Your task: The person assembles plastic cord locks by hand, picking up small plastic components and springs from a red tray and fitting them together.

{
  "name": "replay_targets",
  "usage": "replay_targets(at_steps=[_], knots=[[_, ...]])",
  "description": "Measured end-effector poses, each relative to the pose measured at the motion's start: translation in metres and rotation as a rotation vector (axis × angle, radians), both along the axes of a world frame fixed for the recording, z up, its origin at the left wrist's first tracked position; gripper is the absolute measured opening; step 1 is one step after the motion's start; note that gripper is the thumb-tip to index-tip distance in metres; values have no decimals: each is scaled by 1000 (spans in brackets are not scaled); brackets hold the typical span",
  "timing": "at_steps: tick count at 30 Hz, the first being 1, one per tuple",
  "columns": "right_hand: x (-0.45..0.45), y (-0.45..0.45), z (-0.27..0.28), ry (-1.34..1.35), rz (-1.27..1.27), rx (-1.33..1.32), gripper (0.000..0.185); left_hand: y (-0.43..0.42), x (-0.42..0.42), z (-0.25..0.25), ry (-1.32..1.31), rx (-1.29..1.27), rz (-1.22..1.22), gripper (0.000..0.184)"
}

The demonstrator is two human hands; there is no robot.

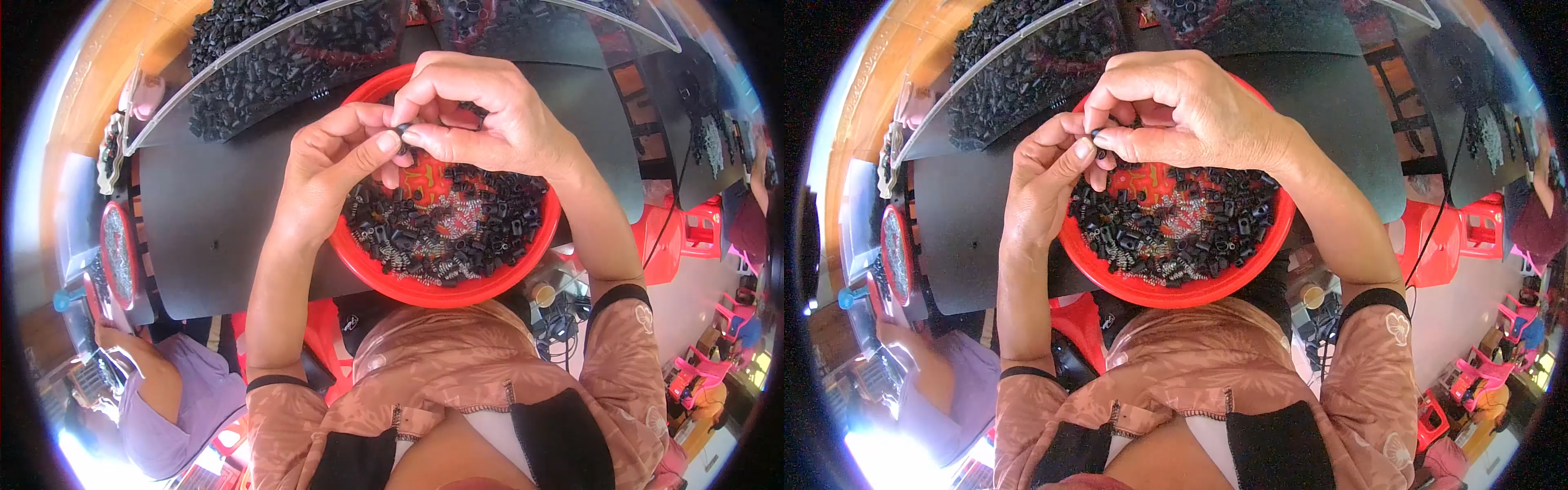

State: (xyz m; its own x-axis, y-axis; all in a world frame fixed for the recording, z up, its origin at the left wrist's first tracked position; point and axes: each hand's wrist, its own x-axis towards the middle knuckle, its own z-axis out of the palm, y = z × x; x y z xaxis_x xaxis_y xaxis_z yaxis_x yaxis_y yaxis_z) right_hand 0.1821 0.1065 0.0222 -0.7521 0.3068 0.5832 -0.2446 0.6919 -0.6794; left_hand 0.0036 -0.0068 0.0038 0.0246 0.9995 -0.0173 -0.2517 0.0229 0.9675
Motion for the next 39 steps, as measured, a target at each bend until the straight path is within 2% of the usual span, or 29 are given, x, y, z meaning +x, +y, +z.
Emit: replay_targets(at_steps=[5, 8, 14, 16, 23, 29, 39], knots=[[1, 1, -2, -24, 55, -67, 12, 1, -1, 2, -66, -18, -20, 19], [-1, 3, -2, 15, 70, 0, 12, 1, 0, 2, -85, -6, -19, 16], [-5, 5, -7, 82, 11, 51, 12, 2, -2, 3, -101, -9, -26, 13], [-3, 1, -6, 22, -52, -20, 15, 4, -4, 1, -126, 3, -3, 13], [-2, 1, -6, -12, -113, 9, 15, 4, 0, 0, -1, 20, 83, 12], [-1, -2, -6, -148, -160, -176, 16, 5, 0, 0, 65, 66, 123, 12], [-1, -7, -2, -193, -143, -406, 17, 5, 3, 0, 99, 127, 156, 12]])
